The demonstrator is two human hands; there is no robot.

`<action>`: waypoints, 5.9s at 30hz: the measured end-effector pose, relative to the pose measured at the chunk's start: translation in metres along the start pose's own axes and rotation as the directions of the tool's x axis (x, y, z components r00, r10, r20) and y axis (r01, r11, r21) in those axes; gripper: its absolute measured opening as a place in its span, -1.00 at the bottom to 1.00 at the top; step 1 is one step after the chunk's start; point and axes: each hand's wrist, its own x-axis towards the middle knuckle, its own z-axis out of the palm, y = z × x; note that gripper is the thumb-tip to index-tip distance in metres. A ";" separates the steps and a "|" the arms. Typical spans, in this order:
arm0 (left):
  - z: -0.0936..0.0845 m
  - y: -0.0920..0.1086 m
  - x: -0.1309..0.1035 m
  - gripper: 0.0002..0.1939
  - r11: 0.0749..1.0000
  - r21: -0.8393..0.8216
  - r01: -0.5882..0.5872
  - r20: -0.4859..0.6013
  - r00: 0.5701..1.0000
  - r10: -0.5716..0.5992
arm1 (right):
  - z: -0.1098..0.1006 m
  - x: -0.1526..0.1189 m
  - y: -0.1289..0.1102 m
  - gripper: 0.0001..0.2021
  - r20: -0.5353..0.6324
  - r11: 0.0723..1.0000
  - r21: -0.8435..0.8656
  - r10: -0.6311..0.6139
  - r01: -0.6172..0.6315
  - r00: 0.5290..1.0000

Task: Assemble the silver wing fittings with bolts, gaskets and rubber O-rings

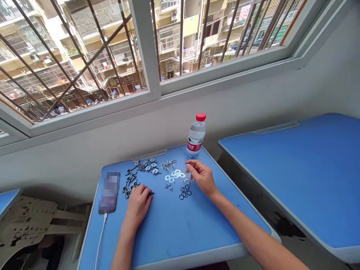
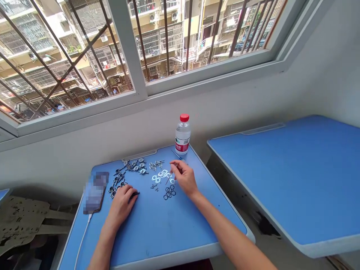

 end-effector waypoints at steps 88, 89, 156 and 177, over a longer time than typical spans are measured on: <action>0.020 0.036 0.006 -0.87 0.872 -0.489 -0.012 0.070 0.996 0.053 | 0.040 -0.076 -0.018 -0.87 0.630 0.519 -0.703 0.136 0.487 0.765; 0.020 0.036 0.006 -0.86 0.874 -0.485 -0.016 0.068 0.996 0.056 | 0.041 -0.076 -0.019 -0.86 0.627 0.510 -0.712 0.152 0.483 0.764; -0.015 0.038 0.051 -0.83 0.762 -0.646 -0.047 -0.250 0.956 -0.153 | -0.011 0.013 -0.011 -0.95 0.430 0.666 -0.736 0.318 0.123 0.845; 0.018 0.050 0.035 -0.84 0.944 -0.227 -0.238 -0.384 0.913 0.138 | 0.022 -0.021 -0.001 -0.85 0.552 0.827 -0.328 -0.225 0.457 0.803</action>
